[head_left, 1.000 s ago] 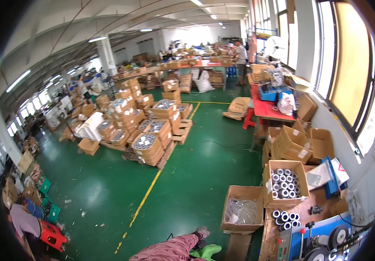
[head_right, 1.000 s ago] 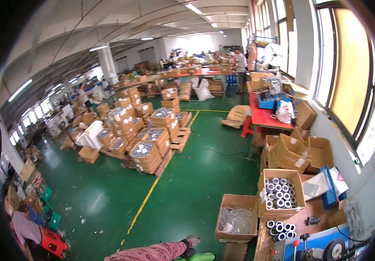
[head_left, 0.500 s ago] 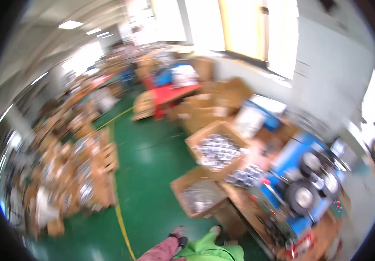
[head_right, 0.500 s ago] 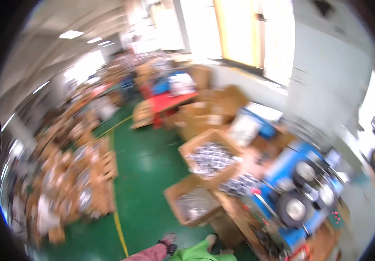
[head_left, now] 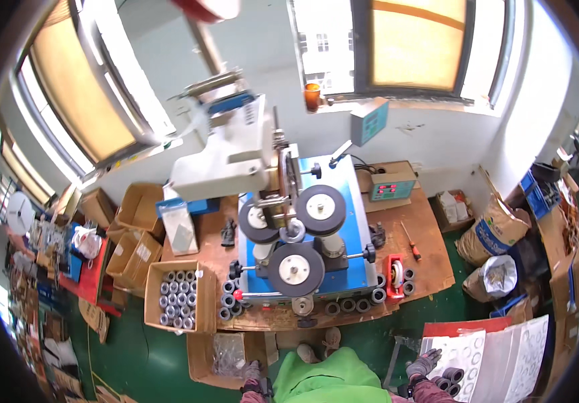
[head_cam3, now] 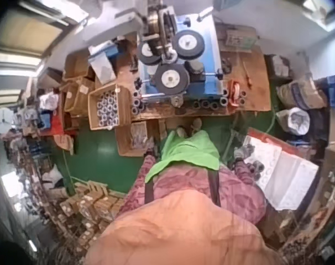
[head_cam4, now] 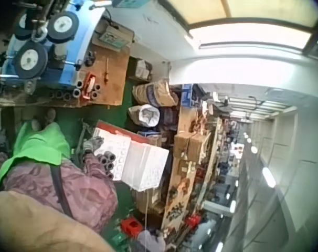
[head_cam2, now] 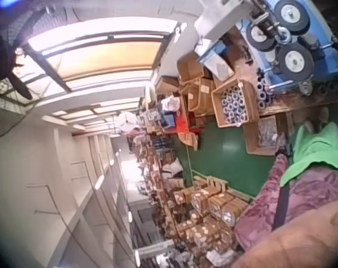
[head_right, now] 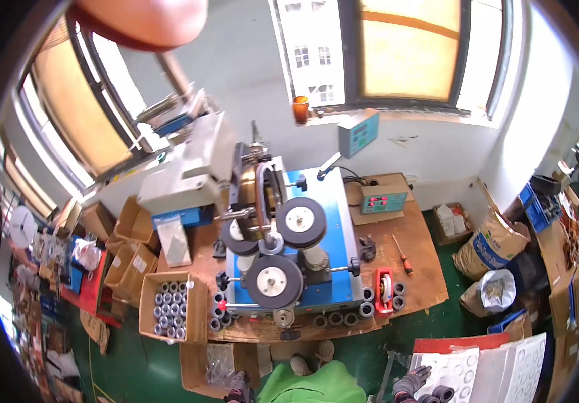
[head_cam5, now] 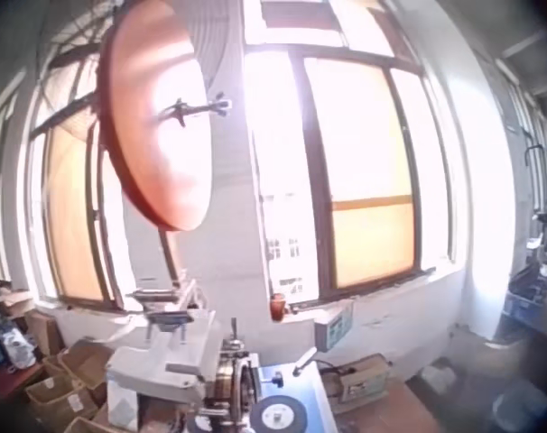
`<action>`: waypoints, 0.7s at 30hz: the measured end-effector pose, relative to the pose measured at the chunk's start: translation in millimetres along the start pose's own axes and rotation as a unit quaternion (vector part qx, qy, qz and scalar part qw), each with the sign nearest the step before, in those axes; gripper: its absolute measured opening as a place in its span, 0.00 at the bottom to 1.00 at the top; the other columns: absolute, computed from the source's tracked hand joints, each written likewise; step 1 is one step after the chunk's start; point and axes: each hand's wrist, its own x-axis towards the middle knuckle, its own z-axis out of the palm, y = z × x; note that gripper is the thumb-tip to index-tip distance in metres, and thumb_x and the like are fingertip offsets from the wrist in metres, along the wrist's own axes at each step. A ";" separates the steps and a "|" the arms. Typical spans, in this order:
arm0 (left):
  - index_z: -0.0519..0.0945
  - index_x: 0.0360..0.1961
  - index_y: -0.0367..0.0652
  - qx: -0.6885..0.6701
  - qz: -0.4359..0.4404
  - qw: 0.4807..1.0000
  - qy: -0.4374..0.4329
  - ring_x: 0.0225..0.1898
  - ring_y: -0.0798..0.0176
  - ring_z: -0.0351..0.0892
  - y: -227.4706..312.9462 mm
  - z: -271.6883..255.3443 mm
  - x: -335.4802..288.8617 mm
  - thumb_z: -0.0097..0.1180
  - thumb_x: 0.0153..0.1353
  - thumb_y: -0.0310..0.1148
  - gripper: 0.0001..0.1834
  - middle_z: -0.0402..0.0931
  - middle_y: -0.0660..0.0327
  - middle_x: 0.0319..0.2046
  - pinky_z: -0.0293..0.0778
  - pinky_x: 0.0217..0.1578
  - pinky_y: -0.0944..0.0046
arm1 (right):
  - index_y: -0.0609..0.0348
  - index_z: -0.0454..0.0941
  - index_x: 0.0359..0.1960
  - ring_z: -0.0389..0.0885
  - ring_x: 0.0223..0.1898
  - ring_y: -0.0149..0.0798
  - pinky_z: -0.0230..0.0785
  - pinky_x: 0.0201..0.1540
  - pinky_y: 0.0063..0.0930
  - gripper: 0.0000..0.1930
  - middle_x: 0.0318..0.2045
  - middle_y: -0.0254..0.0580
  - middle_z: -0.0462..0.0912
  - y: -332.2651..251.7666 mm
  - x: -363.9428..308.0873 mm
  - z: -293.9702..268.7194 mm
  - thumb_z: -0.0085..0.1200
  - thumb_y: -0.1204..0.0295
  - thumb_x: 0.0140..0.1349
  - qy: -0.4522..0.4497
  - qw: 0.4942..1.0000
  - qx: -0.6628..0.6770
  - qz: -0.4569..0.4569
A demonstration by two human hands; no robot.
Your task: Operating a specialized metal processing or polishing machine to finish cylindrical metal components.
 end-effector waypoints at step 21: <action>0.79 0.33 0.38 0.184 0.097 0.978 0.002 0.25 0.60 0.78 98.8 61.2 -65.0 0.52 0.53 0.35 0.12 0.78 0.58 0.24 0.73 0.28 0.61 | 0.69 0.32 0.64 0.33 0.68 0.54 0.35 0.67 0.39 0.66 0.66 0.59 0.34 0.2 9.8 15.1 0.62 0.40 0.35 0.020 0.999 -0.035 -0.001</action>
